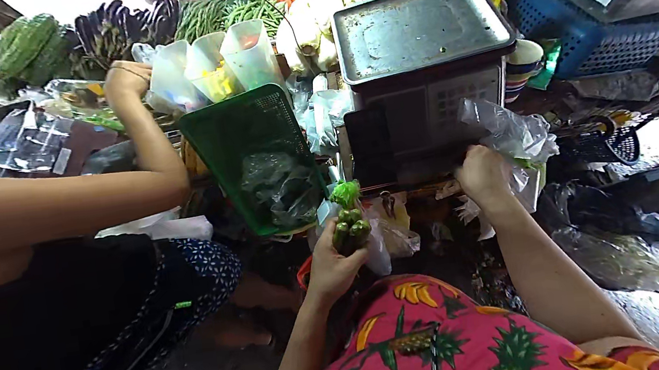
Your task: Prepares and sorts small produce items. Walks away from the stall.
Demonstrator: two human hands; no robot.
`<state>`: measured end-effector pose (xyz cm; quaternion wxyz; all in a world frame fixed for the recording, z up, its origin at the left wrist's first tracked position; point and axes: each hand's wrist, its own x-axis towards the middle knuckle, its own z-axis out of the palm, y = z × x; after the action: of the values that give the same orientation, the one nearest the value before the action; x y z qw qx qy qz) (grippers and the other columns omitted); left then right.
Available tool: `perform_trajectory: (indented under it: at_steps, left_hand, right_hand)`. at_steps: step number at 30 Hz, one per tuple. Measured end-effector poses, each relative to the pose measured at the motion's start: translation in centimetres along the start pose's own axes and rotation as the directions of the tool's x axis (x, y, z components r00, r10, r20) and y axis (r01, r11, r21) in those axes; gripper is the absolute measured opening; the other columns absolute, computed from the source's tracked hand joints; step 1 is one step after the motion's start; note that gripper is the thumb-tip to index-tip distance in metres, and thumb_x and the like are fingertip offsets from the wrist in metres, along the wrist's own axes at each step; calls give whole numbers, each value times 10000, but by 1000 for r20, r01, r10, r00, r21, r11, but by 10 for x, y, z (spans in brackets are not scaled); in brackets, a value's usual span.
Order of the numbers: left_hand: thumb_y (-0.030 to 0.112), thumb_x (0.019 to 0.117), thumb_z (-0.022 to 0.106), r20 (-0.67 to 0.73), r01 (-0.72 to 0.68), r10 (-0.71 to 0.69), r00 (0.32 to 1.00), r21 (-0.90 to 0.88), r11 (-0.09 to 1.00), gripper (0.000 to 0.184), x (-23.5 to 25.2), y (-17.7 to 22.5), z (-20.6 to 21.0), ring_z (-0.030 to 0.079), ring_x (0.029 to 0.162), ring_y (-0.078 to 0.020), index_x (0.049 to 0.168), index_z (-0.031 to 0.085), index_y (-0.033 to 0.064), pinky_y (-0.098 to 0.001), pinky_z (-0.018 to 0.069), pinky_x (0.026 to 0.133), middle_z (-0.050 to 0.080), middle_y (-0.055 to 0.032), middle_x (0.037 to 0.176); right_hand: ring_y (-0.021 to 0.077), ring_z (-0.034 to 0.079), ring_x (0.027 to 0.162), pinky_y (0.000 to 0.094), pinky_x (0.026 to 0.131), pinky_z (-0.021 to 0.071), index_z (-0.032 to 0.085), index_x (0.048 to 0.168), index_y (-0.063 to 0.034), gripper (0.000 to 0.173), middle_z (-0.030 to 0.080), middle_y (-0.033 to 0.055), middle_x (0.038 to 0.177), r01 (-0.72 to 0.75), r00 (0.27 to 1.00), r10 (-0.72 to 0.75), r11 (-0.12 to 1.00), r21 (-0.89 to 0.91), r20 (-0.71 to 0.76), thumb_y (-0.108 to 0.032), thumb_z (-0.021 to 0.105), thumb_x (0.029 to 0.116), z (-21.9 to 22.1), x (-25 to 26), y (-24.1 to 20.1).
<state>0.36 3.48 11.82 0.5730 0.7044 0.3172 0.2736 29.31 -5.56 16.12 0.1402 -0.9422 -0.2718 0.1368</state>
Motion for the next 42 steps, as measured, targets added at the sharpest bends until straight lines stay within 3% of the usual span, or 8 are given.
perform_trajectory:
  at_steps: [9,18,22,27,30,35,38,42]
  left_hand:
    - [86,778,809,-8,14,-13,1000,27,1000,543,-10,-2,4,697,1016,-101,1271,590,22,-280,594,904,719,-33,1099]
    - [91,775,815,-1,-12,12,1000,61,998,554,-12,-4,2,691,1033,-92,1279,593,33,-282,589,920,716,-33,1119]
    - [102,777,817,-56,-48,52,997,64,997,566,-13,-4,4,686,1041,-85,1287,587,14,-276,585,931,710,-36,1129]
    - [149,792,817,-87,-94,98,991,51,994,570,-10,3,3,687,1029,-84,1289,580,1,-278,585,927,710,-37,1118]
    - [151,815,813,-79,-138,141,987,38,990,531,-7,11,3,683,1024,-75,1271,589,-3,-271,579,937,707,-33,1111]
    - [213,845,781,-66,-195,208,976,165,967,504,-4,16,-1,675,978,-52,1243,582,-24,-260,570,910,700,-41,1063]
    - [83,816,777,9,-233,259,966,472,850,507,-7,15,-3,686,1089,-222,1271,603,-55,-408,553,999,698,-164,1154]
    - [84,755,853,-28,-247,298,954,488,837,551,-19,14,-14,681,1100,-280,1230,621,-73,-432,545,1003,691,-207,1158]
  right_hand:
    - [432,639,1171,611,958,496,655,1136,90,368,666,292,1189,67,988,-60,997,-48,140,-244,657,982,6,-6,-24]
    - [303,693,974,542,921,530,689,1136,7,257,714,192,1019,349,935,-327,772,531,-139,-221,634,1031,18,16,3]
    - [93,698,829,311,804,588,640,1146,-38,182,732,39,933,353,925,-303,467,811,-228,-125,682,992,20,20,3]
    - [115,718,802,246,725,602,530,1177,-141,224,727,38,1099,9,900,-433,-92,996,-48,-74,339,1081,-4,-6,-17]
    - [102,680,634,246,535,568,527,1090,-162,213,748,34,1129,353,692,-685,47,934,-227,-11,558,944,-5,-38,-36]
    - [131,721,834,400,687,602,720,1203,-164,465,761,-4,1116,930,263,-924,167,328,-277,-496,750,878,16,-81,-69]
    - [206,717,939,480,709,590,665,1297,-194,671,716,-2,1245,952,281,-954,264,153,-104,-602,767,774,30,-83,-76]
    - [305,708,872,605,723,559,646,1250,-140,791,731,101,1002,812,432,-887,462,356,165,-655,806,671,51,-71,-79]
